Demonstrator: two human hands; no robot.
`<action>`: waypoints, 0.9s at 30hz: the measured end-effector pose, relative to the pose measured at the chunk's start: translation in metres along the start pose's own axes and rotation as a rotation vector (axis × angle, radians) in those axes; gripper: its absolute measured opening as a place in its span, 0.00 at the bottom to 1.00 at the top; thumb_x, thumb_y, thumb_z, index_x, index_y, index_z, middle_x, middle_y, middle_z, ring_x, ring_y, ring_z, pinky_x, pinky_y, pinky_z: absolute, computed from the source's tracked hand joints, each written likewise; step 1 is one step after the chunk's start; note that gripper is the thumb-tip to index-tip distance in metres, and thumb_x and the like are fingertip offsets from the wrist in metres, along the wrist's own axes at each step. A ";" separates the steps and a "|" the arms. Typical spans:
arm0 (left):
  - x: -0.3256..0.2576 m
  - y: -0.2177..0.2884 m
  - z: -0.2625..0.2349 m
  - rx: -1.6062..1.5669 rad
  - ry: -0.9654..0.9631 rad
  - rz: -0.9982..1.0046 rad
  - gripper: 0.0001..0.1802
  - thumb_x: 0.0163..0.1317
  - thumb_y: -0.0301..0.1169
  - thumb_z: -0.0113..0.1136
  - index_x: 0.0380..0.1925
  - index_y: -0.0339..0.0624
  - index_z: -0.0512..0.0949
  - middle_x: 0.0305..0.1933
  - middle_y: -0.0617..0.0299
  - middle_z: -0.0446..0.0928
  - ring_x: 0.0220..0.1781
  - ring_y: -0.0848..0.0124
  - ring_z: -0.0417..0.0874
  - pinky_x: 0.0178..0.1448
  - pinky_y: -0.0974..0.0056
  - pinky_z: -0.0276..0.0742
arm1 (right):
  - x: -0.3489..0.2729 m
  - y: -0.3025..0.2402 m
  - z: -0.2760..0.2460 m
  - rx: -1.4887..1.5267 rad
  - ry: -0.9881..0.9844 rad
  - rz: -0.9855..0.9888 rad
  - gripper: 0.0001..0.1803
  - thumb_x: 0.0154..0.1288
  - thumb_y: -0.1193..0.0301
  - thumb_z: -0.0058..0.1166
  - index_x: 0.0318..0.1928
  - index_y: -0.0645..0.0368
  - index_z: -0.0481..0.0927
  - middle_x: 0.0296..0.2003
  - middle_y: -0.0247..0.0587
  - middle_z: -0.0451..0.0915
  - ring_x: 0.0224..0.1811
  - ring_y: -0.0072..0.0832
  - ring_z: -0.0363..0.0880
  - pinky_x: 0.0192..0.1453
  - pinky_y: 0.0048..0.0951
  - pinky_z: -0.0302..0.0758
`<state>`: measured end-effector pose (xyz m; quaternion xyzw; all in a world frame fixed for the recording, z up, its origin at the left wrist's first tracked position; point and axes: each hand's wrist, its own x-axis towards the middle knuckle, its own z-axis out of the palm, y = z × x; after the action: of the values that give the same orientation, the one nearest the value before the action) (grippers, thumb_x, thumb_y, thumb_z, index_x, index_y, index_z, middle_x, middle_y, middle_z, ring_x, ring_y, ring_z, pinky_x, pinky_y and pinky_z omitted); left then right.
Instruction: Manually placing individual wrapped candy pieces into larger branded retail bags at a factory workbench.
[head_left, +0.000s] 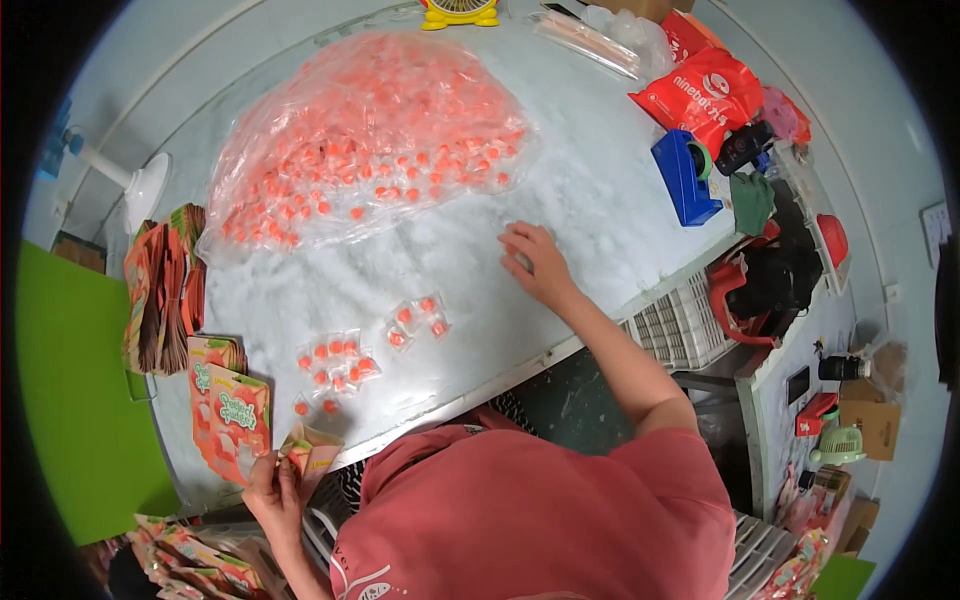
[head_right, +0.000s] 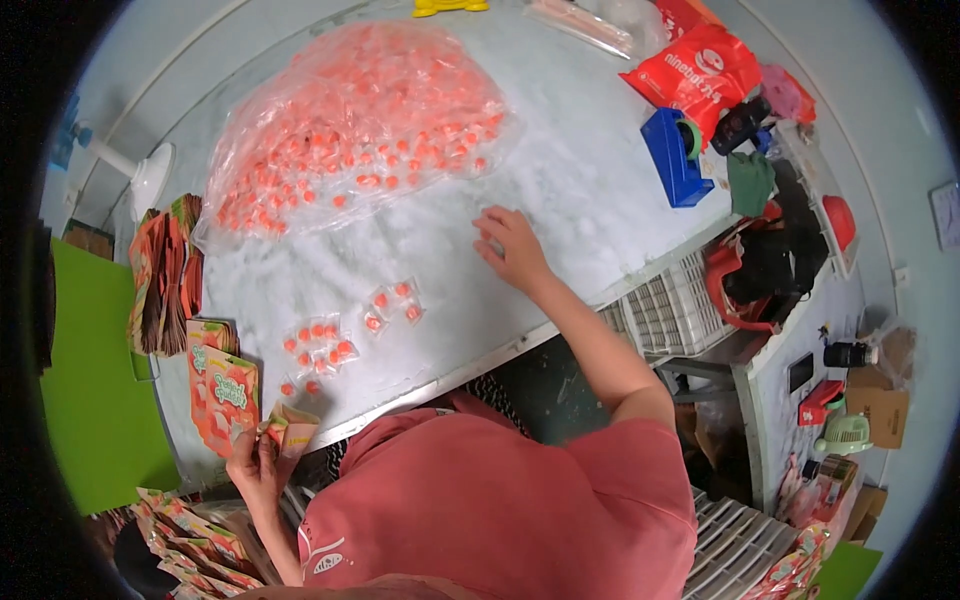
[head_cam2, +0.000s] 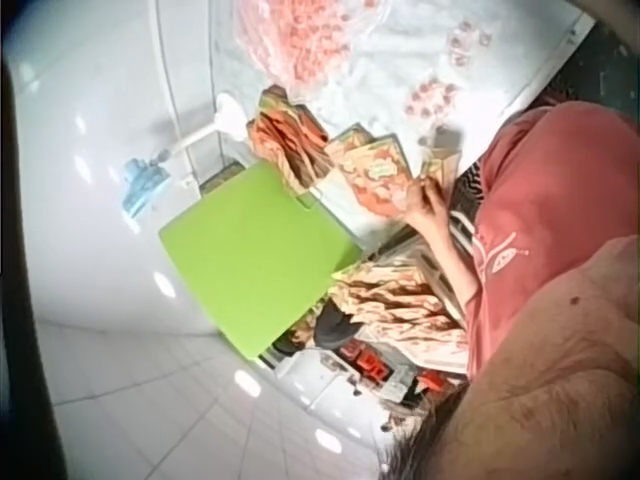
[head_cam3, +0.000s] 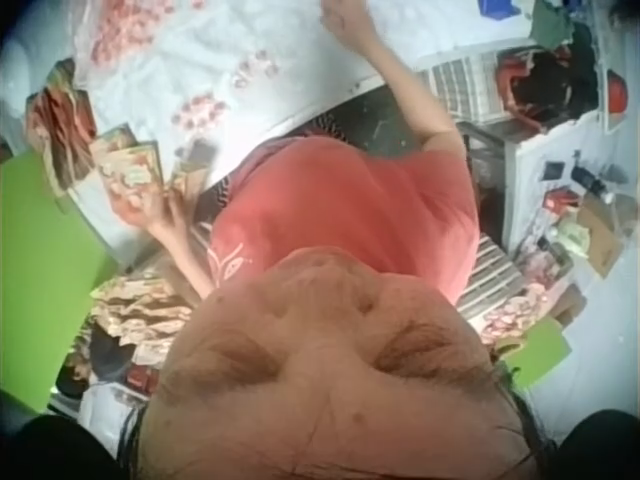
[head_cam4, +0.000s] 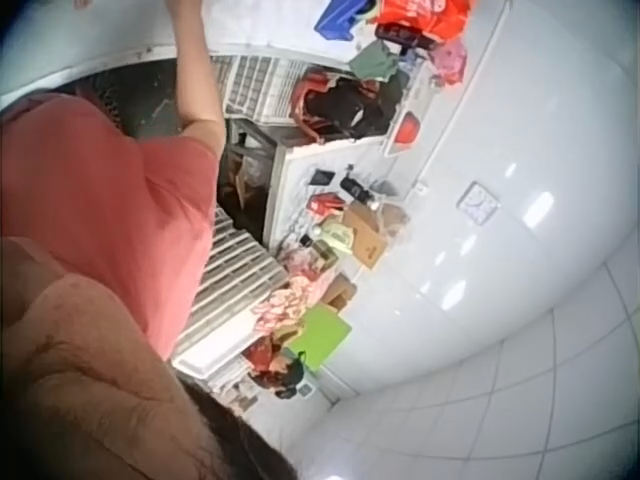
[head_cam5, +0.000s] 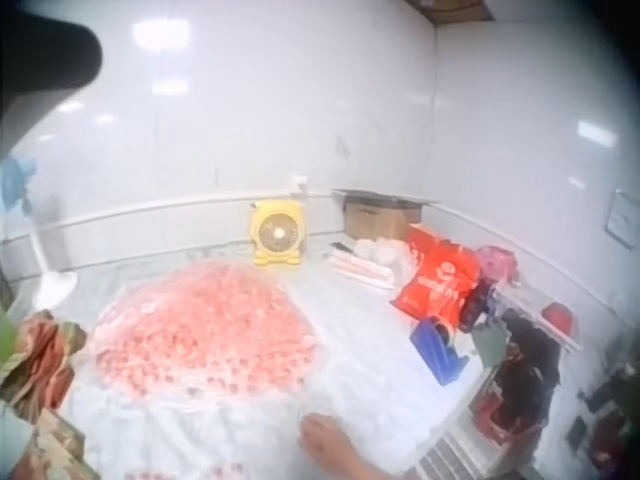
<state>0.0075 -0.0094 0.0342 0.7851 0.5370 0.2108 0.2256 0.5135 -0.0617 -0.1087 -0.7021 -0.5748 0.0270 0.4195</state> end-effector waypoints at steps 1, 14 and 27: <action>0.000 0.000 0.000 -0.007 0.005 -0.003 0.07 0.63 0.23 0.58 0.39 0.32 0.79 0.29 0.50 0.78 0.29 0.61 0.80 0.37 0.62 0.75 | -0.001 -0.006 -0.003 0.115 -0.035 0.043 0.14 0.61 0.77 0.57 0.49 0.58 0.80 0.52 0.46 0.75 0.50 0.45 0.76 0.54 0.37 0.75; -0.011 0.002 0.006 0.018 0.034 0.085 0.07 0.66 0.24 0.56 0.40 0.32 0.80 0.23 0.61 0.72 0.25 0.76 0.71 0.30 0.69 0.68 | 0.147 0.056 0.028 -0.551 -0.008 -0.187 0.10 0.56 0.72 0.54 0.39 0.55 0.84 0.42 0.44 0.82 0.49 0.40 0.79 0.54 0.44 0.73; -0.009 -0.003 0.006 -0.013 0.025 0.069 0.07 0.67 0.24 0.56 0.40 0.31 0.79 0.23 0.64 0.71 0.26 0.80 0.68 0.30 0.71 0.67 | 0.078 0.016 -0.022 -0.150 0.172 0.084 0.06 0.59 0.73 0.60 0.38 0.58 0.83 0.36 0.40 0.82 0.41 0.37 0.79 0.46 0.33 0.76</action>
<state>0.0058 -0.0180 0.0270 0.7990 0.5110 0.2318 0.2164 0.5637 -0.0087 -0.0700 -0.7548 -0.5071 -0.0589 0.4120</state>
